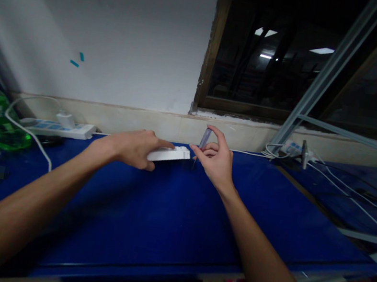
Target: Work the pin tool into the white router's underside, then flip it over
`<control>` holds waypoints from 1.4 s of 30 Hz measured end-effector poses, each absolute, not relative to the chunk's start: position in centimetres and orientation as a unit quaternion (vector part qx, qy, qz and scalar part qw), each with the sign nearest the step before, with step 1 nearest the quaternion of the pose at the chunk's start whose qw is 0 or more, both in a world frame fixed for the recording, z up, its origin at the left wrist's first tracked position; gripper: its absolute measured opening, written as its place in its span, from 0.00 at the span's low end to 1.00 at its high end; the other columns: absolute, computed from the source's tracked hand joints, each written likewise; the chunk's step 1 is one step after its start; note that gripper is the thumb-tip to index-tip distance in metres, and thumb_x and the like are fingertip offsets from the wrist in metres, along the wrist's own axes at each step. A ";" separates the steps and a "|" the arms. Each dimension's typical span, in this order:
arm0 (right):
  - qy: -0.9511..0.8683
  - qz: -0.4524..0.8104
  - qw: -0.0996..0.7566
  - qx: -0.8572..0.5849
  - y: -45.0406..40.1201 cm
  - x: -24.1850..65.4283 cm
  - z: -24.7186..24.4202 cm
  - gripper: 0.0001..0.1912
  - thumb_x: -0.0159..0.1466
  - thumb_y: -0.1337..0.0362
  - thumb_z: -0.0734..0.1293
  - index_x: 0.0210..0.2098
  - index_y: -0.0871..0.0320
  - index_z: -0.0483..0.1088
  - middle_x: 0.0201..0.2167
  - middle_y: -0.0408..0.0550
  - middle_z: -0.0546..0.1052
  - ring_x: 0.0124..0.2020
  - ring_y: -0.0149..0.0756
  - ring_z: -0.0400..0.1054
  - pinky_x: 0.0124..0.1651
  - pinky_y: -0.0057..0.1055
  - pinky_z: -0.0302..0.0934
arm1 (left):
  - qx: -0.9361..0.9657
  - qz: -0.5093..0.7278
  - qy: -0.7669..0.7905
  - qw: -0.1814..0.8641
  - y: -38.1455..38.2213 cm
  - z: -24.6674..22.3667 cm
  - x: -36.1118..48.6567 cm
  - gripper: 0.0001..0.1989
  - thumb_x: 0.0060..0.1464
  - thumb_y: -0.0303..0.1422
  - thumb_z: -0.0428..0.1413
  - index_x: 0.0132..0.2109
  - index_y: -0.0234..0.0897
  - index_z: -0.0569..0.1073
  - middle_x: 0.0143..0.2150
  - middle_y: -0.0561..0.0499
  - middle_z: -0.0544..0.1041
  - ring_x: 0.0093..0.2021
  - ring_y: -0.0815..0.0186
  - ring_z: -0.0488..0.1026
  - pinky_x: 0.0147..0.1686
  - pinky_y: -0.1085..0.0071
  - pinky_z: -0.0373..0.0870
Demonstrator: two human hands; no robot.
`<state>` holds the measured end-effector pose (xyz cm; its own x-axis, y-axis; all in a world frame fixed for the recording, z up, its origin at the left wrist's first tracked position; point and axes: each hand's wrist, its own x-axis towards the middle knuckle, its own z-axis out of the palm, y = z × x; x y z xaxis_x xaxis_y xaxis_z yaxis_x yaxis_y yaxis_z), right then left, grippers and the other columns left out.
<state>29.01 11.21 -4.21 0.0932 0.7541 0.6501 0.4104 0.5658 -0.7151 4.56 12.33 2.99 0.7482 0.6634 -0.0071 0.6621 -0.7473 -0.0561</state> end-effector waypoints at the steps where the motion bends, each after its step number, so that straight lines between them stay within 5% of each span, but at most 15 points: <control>1: -0.659 0.155 0.591 -0.438 11.2 29.0 -4.2 0.40 0.57 0.51 0.75 0.64 0.51 0.59 0.23 0.40 0.75 0.25 0.42 0.77 0.28 0.34 0.72 | -0.938 0.005 -0.346 0.010 12.7 3.2 4.2 0.38 0.48 0.38 0.61 0.67 0.43 0.65 0.46 0.45 0.80 0.40 0.57 0.76 0.38 0.67 0.68; 6: -0.658 0.215 0.578 -0.432 11.2 28.7 -4.2 0.41 0.58 0.52 0.74 0.66 0.52 0.56 0.25 0.41 0.76 0.26 0.42 0.77 0.31 0.36 0.73 | -0.948 -0.034 -0.303 -0.087 13.9 4.4 2.2 0.30 0.48 0.32 0.58 0.60 0.38 0.73 0.49 0.48 0.81 0.41 0.61 0.76 0.40 0.70 0.68; 15: -0.648 0.309 0.570 -0.398 11.6 28.8 -4.2 0.47 0.61 0.57 0.71 0.72 0.56 0.46 0.34 0.50 0.80 0.33 0.42 0.78 0.45 0.44 0.74 | -0.895 -0.065 -0.270 -0.348 16.1 4.1 -0.9 0.27 0.63 0.39 0.51 0.67 0.38 0.65 0.57 0.45 0.77 0.52 0.58 0.75 0.46 0.67 0.71; 20: -0.648 0.326 0.578 -0.374 11.3 28.6 -3.9 0.44 0.60 0.59 0.73 0.70 0.55 0.49 0.33 0.49 0.81 0.29 0.39 0.77 0.41 0.40 0.73 | -0.869 -0.058 -0.290 -0.398 17.7 1.4 -0.2 0.26 0.60 0.40 0.52 0.63 0.35 0.70 0.59 0.43 0.76 0.55 0.54 0.73 0.52 0.62 0.69; 25: -0.643 0.330 0.563 -0.401 11.6 28.9 -4.3 0.42 0.57 0.57 0.75 0.66 0.52 0.55 0.29 0.46 0.80 0.26 0.38 0.76 0.30 0.34 0.70 | -0.872 0.000 -0.280 -0.401 18.9 -2.0 1.6 0.27 0.57 0.41 0.54 0.62 0.38 0.71 0.60 0.48 0.75 0.57 0.56 0.72 0.56 0.61 0.67; 32: -0.641 0.303 0.550 -0.443 12.2 29.4 -4.8 0.39 0.57 0.56 0.74 0.64 0.53 0.56 0.28 0.45 0.79 0.24 0.37 0.75 0.25 0.28 0.65 | -0.879 0.067 -0.316 -0.350 18.1 -2.6 2.6 0.37 0.55 0.59 0.54 0.65 0.45 0.66 0.61 0.49 0.74 0.57 0.55 0.72 0.56 0.61 0.67; 36: -0.680 0.220 0.492 -0.497 12.5 30.0 -5.4 0.32 0.60 0.59 0.70 0.62 0.51 0.60 0.25 0.40 0.75 0.23 0.36 0.74 0.26 0.29 0.65 | -0.899 0.067 -0.365 -0.233 17.1 -1.8 3.2 0.49 0.46 0.66 0.55 0.67 0.41 0.64 0.63 0.43 0.71 0.58 0.51 0.70 0.57 0.58 0.65; 42: -0.739 0.126 0.378 -0.543 12.9 30.6 -6.4 0.27 0.61 0.63 0.67 0.59 0.51 0.63 0.21 0.37 0.70 0.21 0.34 0.69 0.23 0.27 0.59 | -0.909 0.091 -0.364 -0.179 16.5 -1.3 3.7 0.51 0.47 0.69 0.51 0.69 0.41 0.61 0.65 0.40 0.68 0.61 0.47 0.67 0.60 0.54 0.62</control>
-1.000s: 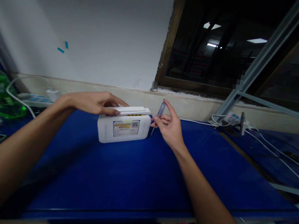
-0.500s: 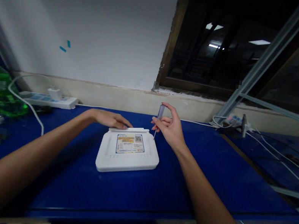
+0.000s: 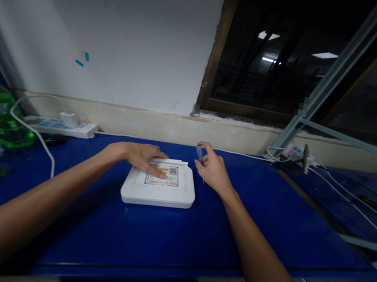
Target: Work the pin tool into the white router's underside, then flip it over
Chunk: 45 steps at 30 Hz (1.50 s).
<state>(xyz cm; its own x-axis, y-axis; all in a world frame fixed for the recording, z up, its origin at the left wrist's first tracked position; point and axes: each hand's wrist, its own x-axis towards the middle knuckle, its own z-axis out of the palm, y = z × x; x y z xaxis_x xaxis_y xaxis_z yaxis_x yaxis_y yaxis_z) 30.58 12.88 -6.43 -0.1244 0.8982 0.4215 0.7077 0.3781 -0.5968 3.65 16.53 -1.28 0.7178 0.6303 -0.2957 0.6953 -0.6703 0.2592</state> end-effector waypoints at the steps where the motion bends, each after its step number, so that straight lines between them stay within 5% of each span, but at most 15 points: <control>1: -0.744 0.110 0.364 -0.549 12.9 30.6 -6.6 0.25 0.61 0.64 0.67 0.58 0.52 0.64 0.20 0.37 0.70 0.21 0.33 0.69 0.23 0.27 0.58 | 0.911 -0.093 0.364 0.173 16.2 -1.1 3.8 0.53 0.46 0.69 0.51 0.70 0.42 0.59 0.66 0.40 0.67 0.62 0.47 0.66 0.61 0.52 0.61; 6: -0.737 0.119 0.351 -0.565 13.4 30.7 -7.3 0.19 0.61 0.62 0.68 0.51 0.53 0.64 0.21 0.38 0.72 0.21 0.35 0.71 0.24 0.26 0.60 | 0.909 -0.130 0.356 0.172 13.4 0.0 5.4 0.64 0.35 0.62 0.65 0.74 0.53 0.43 0.74 0.44 0.51 0.69 0.40 0.56 0.64 0.46 0.57; 9: -0.703 0.155 0.402 -0.566 13.7 30.8 -7.4 0.20 0.61 0.58 0.68 0.50 0.52 0.60 0.21 0.37 0.71 0.21 0.37 0.74 0.23 0.27 0.64 | 0.890 -0.169 0.387 0.173 12.1 0.4 6.4 0.70 0.27 0.53 0.72 0.74 0.54 0.43 0.76 0.44 0.41 0.70 0.35 0.51 0.65 0.41 0.55; 16: -0.654 0.223 0.521 -0.501 13.9 30.7 -6.8 0.27 0.59 0.51 0.72 0.45 0.51 0.51 0.29 0.41 0.75 0.28 0.41 0.77 0.25 0.32 0.72 | 0.891 -0.144 0.393 0.178 13.8 -0.3 5.6 0.69 0.32 0.54 0.70 0.74 0.48 0.42 0.75 0.41 0.39 0.73 0.40 0.45 0.68 0.46 0.49; 22: -0.726 0.170 0.438 -0.502 13.5 31.1 -6.1 0.16 0.61 0.55 0.71 0.34 0.54 0.59 0.28 0.44 0.77 0.29 0.38 0.76 0.31 0.33 0.72 | 0.895 -0.141 0.396 0.151 16.4 -1.1 3.5 0.66 0.36 0.63 0.64 0.74 0.50 0.40 0.76 0.43 0.37 0.73 0.42 0.44 0.68 0.46 0.47; 27: -0.778 0.110 0.358 -0.505 12.8 31.7 -4.8 0.05 0.63 0.61 0.68 0.34 0.54 0.70 0.28 0.46 0.80 0.31 0.39 0.76 0.36 0.33 0.69 | 0.891 -0.136 0.401 0.165 17.0 -1.2 2.9 0.67 0.35 0.65 0.64 0.74 0.48 0.41 0.76 0.41 0.37 0.74 0.42 0.42 0.69 0.46 0.41; 32: -0.813 0.102 0.262 -0.510 12.8 33.1 -4.2 0.05 0.62 0.62 0.69 0.32 0.53 0.78 0.33 0.46 0.83 0.36 0.42 0.77 0.43 0.36 0.69 | 0.893 -0.131 0.399 0.163 17.0 -1.1 3.0 0.66 0.34 0.65 0.64 0.74 0.49 0.43 0.76 0.41 0.39 0.73 0.40 0.43 0.68 0.43 0.43; 37: -0.822 0.080 0.174 -0.537 13.3 32.8 -5.6 0.05 0.56 0.66 0.72 0.34 0.55 0.79 0.26 0.45 0.80 0.28 0.38 0.73 0.32 0.31 0.64 | 0.895 -0.137 0.395 0.155 17.0 -1.2 3.0 0.66 0.35 0.66 0.62 0.74 0.48 0.41 0.76 0.40 0.38 0.73 0.41 0.43 0.68 0.44 0.44; 45: -0.764 -0.001 0.207 -0.611 14.4 29.9 -8.7 0.14 0.59 0.70 0.66 0.44 0.58 0.77 0.33 0.50 0.79 0.33 0.38 0.71 0.35 0.30 0.58 | 0.910 -0.095 0.384 0.125 16.8 -2.6 3.7 0.62 0.39 0.68 0.58 0.74 0.53 0.42 0.76 0.44 0.40 0.74 0.41 0.41 0.68 0.42 0.42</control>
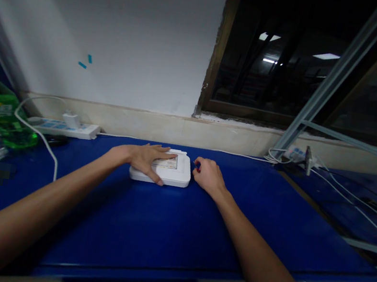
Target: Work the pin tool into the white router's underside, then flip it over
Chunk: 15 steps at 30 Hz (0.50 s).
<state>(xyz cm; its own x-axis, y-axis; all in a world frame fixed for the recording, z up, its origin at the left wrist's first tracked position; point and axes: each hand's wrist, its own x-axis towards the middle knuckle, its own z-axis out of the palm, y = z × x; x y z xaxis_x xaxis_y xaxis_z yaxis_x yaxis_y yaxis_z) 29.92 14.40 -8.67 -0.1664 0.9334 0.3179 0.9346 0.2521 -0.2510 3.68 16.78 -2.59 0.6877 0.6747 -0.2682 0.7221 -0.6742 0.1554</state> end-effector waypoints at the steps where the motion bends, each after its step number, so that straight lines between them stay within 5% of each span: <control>1: -0.756 -0.004 0.209 -0.620 14.5 29.8 -8.9 0.14 0.60 0.69 0.65 0.44 0.58 0.76 0.33 0.51 0.79 0.33 0.38 0.71 0.35 0.30 0.58 | 0.912 -0.087 0.383 0.119 16.7 -2.8 3.9 0.61 0.39 0.69 0.57 0.74 0.54 0.42 0.76 0.45 0.40 0.74 0.41 0.41 0.68 0.41 0.41; 10: -0.729 0.006 0.229 -0.645 14.7 29.2 -9.5 0.10 0.64 0.64 0.64 0.44 0.56 0.72 0.35 0.50 0.77 0.33 0.37 0.71 0.31 0.29 0.55 | 0.917 -0.060 0.383 0.097 15.5 -3.5 3.9 0.57 0.45 0.71 0.50 0.74 0.53 0.40 0.76 0.42 0.39 0.73 0.35 0.39 0.66 0.35 0.39; 15: -0.719 -0.006 0.244 -0.651 14.9 29.3 -9.3 0.08 0.64 0.64 0.63 0.42 0.56 0.70 0.34 0.50 0.76 0.33 0.38 0.70 0.33 0.30 0.55 | 0.909 0.001 0.408 0.082 13.8 -4.0 2.5 0.44 0.57 0.67 0.37 0.74 0.53 0.44 0.76 0.45 0.42 0.73 0.38 0.39 0.68 0.39 0.38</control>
